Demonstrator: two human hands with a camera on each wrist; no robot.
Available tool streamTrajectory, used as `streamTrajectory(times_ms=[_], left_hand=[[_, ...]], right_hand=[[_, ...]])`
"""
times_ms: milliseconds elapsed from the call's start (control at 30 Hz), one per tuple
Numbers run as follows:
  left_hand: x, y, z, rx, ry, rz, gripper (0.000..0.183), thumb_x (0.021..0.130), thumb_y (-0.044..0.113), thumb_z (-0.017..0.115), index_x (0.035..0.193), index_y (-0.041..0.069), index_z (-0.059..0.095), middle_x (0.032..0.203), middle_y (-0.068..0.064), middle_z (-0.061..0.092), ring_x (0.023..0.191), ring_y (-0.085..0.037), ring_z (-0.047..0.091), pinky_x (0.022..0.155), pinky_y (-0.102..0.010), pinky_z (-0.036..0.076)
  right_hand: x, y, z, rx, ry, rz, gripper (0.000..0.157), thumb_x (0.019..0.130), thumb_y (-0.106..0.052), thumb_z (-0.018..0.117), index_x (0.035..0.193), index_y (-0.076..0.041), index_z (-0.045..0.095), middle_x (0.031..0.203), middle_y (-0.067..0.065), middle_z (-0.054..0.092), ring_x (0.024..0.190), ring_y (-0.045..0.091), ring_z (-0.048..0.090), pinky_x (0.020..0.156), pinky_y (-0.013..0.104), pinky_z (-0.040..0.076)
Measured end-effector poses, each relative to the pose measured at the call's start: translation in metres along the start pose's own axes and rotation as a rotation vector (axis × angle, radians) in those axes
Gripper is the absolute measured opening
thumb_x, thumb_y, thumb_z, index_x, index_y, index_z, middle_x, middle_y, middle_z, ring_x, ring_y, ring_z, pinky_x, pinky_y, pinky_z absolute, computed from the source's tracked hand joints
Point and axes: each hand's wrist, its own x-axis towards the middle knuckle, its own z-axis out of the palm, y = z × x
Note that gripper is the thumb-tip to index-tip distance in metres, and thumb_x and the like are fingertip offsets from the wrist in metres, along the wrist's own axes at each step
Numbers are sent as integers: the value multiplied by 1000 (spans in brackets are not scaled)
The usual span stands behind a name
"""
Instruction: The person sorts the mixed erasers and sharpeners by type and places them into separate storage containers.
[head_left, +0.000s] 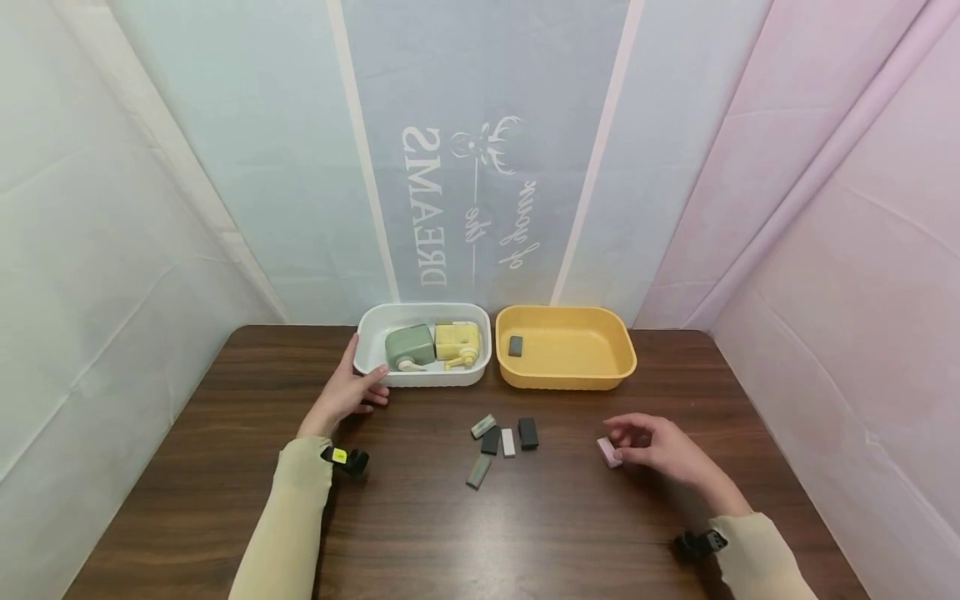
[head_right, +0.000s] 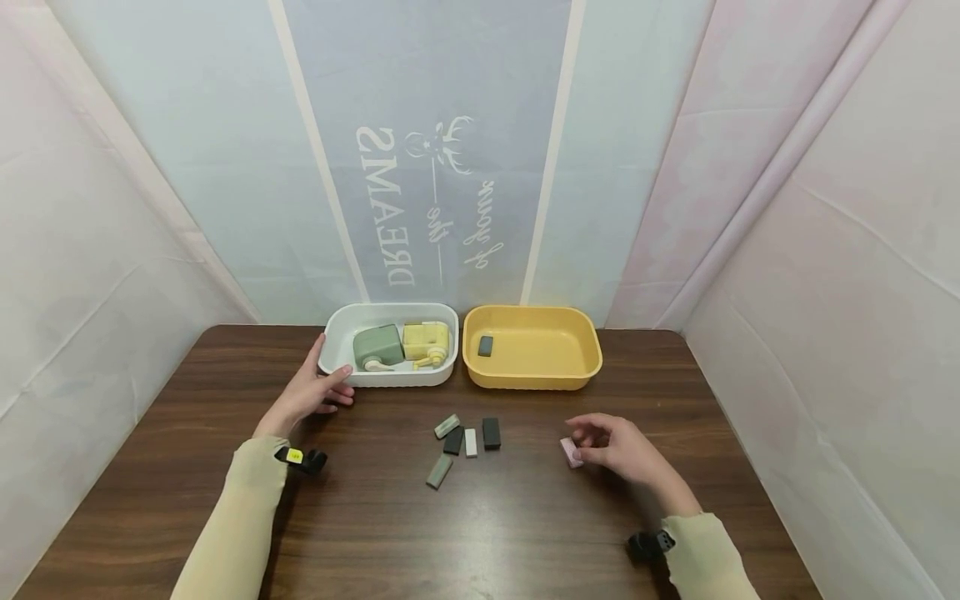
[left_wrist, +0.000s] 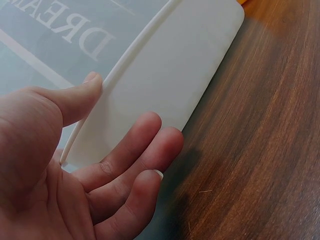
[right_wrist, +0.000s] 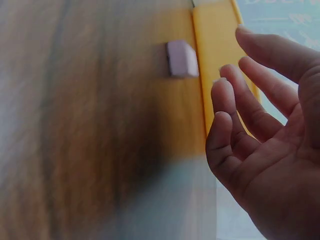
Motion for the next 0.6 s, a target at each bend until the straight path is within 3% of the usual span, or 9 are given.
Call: streamTrajectory(times_ms=[233,600], left_hand=[[-1,-1,1,3,1,-1,94,100,35,62,157,42,-12,85,-15,73,76,-26,73,64,-36,55],[-5,5,-2,3,-13,-22,95,100,35,62,157,40,-13,91,-21,72,82,-31,73,67,-39,55]], right_hand=[[-6,7,4,-25,-44,4,49,83,-18,83,126,-3,64,96,5,62,83,20,58,68,25,48],[-2,14,9,-112,-60,30,50,81,-17,84,126,-7,65,93,1,57,81,13,53,69,25,46]])
